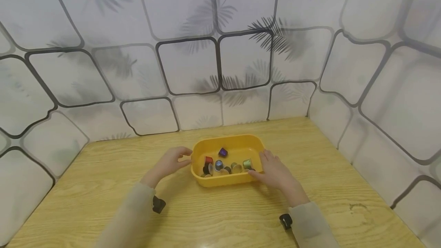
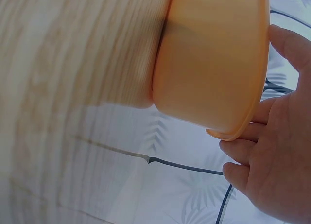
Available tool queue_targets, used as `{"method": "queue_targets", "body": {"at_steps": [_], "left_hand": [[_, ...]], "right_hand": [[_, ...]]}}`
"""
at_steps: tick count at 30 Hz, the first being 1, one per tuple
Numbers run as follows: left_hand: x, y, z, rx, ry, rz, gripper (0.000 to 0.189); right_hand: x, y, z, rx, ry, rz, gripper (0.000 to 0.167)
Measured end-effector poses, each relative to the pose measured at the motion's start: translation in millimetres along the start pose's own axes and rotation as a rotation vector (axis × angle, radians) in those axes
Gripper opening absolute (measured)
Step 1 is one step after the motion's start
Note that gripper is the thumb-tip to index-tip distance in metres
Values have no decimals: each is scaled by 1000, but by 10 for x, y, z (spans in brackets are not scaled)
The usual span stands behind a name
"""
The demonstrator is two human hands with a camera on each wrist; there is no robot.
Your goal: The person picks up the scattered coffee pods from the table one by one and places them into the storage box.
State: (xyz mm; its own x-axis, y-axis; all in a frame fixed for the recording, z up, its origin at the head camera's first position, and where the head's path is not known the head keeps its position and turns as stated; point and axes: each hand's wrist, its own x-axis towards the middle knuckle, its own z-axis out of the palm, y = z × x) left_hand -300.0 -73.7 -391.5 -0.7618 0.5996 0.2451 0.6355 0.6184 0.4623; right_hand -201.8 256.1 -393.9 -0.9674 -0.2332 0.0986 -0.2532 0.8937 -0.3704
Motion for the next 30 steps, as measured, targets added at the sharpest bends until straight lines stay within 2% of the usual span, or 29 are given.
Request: {"method": "queue_targets", "body": {"at_steps": [12, 17, 24, 30], "left_hand": [[-207, -244, -147, -28, 40, -83, 30], [-232, -321, -185, -16, 66, -125, 30], [-229, -408, -237, 34, 91, -126, 30], [-227, -488, -271, 91, 84, -179, 35]], "right_hand": [[-3, -6, -18, -2, -1, 3, 84], [-3, 3, -13, -5, -2, 0, 85], [1, 7, -9, -4, 1, -8, 85], [-2, -2, -3, -6, -2, -3, 83]]}}
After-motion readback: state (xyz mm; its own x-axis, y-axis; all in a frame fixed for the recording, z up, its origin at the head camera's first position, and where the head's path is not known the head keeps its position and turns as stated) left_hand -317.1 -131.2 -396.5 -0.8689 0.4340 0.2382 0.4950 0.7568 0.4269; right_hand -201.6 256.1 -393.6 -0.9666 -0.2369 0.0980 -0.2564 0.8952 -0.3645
